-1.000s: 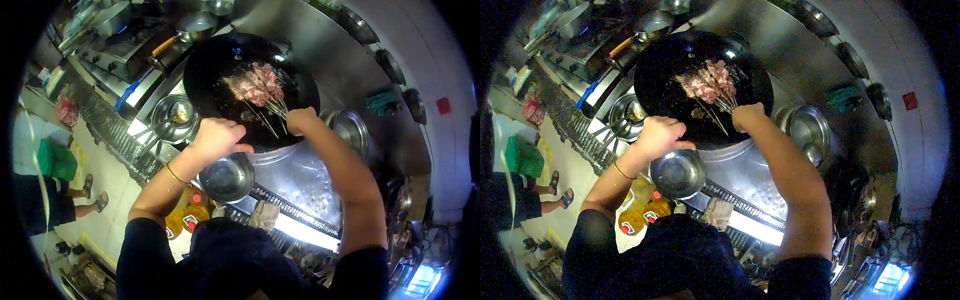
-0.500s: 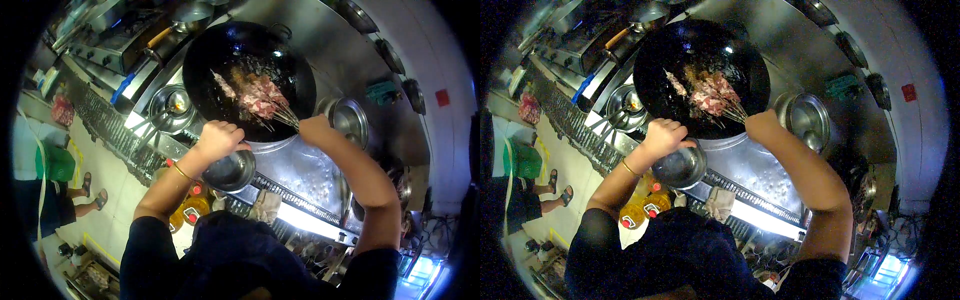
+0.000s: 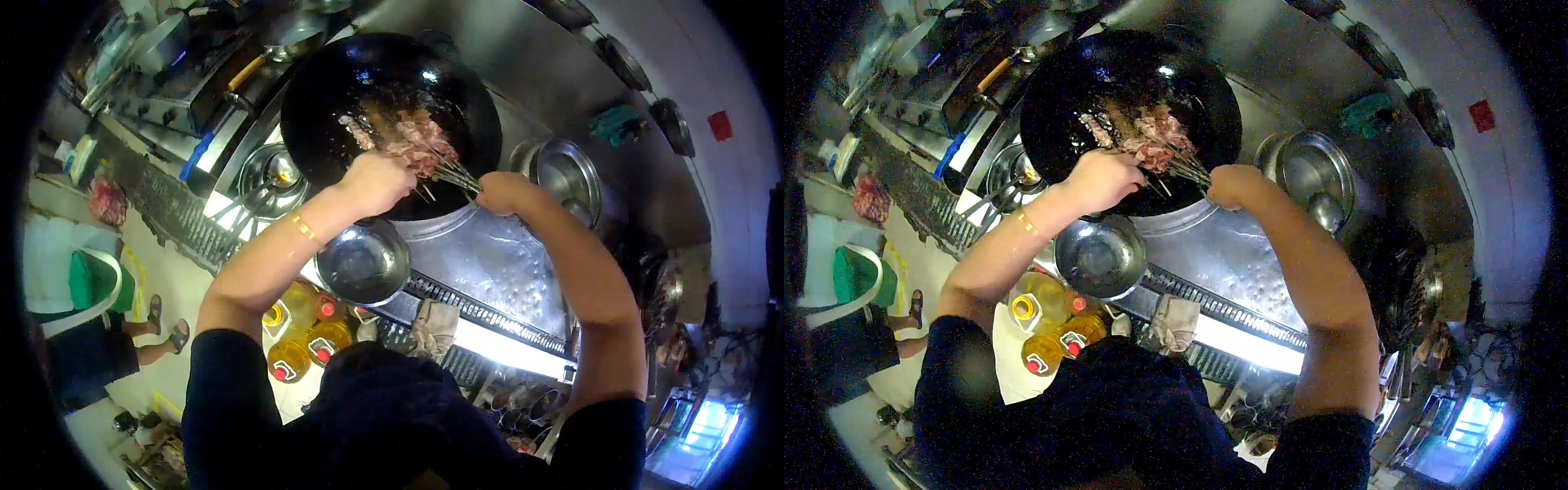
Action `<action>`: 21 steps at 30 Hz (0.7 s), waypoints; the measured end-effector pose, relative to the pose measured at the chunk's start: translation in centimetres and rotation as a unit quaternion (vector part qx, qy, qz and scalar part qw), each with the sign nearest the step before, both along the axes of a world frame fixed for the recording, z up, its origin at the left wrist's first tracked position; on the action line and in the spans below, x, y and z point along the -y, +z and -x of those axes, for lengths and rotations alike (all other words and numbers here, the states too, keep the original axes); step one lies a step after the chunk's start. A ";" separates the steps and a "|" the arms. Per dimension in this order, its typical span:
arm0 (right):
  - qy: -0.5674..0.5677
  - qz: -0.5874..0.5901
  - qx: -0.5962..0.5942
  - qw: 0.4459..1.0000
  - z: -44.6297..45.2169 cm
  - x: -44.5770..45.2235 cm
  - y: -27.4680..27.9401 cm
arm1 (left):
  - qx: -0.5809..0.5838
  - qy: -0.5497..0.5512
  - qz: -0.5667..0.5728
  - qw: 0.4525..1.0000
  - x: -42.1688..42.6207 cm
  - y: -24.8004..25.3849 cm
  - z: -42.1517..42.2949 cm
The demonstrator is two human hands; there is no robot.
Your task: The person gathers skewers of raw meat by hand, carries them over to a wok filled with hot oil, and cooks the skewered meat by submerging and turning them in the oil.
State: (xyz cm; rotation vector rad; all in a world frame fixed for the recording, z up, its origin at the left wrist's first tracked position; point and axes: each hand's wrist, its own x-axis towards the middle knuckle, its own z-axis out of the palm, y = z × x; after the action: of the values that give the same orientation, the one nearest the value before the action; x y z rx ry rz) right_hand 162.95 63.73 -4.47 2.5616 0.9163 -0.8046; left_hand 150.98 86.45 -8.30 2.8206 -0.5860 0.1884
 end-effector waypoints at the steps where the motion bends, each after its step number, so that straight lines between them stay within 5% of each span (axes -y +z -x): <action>1: 0.001 -0.013 -0.005 1.000 -0.4 0.3 -0.4 | -0.053 -0.008 -0.067 0.996 0.7 -0.7 -1.3; 7: -0.046 -0.023 -0.080 0.996 -0.3 0.4 1.4 | -0.092 -0.124 -0.279 0.948 5.1 -3.3 -5.4; 21: 0.040 -0.054 -0.102 0.993 -1.4 1.6 2.7 | -0.021 -0.201 -0.252 0.946 6.9 -1.0 -4.4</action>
State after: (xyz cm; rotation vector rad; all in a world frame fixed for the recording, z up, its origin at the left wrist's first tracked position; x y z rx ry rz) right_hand 164.37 62.09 -1.81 2.5485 1.1456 -1.0333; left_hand 155.41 79.51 -9.31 3.0720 -1.3457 -0.1198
